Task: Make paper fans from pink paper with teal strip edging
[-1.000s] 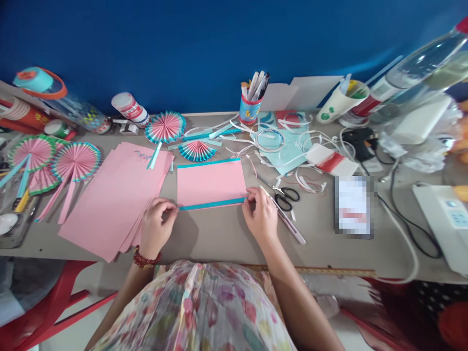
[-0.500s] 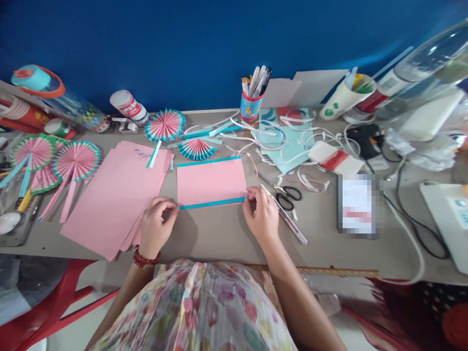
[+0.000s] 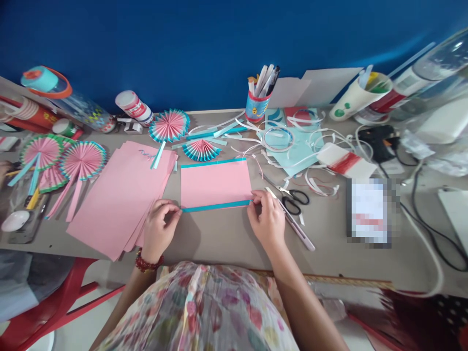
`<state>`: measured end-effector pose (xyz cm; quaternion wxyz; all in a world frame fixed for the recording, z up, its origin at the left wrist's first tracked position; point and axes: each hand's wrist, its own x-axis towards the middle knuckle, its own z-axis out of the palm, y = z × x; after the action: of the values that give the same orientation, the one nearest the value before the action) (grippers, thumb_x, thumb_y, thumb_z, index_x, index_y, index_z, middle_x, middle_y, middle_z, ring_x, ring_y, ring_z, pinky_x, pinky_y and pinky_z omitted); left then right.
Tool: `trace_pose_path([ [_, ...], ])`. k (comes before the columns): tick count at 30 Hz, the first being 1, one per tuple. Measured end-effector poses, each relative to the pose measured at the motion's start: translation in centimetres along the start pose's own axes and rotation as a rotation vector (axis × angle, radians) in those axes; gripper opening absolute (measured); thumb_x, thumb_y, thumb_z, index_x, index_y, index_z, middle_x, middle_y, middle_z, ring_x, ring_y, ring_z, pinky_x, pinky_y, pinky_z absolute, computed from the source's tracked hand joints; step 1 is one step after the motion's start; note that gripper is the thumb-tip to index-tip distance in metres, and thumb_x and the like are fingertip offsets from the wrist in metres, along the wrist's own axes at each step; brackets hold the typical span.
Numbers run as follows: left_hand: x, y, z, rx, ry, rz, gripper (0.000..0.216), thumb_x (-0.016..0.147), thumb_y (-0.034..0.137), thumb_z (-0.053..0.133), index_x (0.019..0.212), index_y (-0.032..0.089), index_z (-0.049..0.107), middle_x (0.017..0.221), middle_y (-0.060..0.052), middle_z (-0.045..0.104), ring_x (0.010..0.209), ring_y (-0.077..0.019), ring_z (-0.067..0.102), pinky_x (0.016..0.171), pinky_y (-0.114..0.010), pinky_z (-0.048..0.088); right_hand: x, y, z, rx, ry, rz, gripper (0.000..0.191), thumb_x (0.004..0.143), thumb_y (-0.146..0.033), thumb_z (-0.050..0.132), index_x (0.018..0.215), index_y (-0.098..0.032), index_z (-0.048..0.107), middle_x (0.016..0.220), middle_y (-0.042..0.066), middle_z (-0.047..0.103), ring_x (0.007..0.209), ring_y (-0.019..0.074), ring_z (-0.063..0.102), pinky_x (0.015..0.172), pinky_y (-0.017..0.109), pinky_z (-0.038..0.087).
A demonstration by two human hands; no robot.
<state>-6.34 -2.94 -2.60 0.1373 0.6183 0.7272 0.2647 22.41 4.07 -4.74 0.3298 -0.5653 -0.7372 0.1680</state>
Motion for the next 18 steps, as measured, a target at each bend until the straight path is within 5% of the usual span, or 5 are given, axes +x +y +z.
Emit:
trace_pose_path([
  [18,0.19,0.42,-0.02,0.044,-0.010,-0.018,0.006,0.086,0.018,0.061,0.080,0.021,0.061,0.094,-0.004,0.061,0.092,-0.0209,0.062,0.084,-0.035,0.047,0.05,0.00,-0.01,0.007,0.014,-0.015,0.023,0.087,-0.020,0.055,0.109,-0.022,0.055,0.078,0.001,0.060,0.075,0.0220,0.059,0.075,0.035,0.047],
])
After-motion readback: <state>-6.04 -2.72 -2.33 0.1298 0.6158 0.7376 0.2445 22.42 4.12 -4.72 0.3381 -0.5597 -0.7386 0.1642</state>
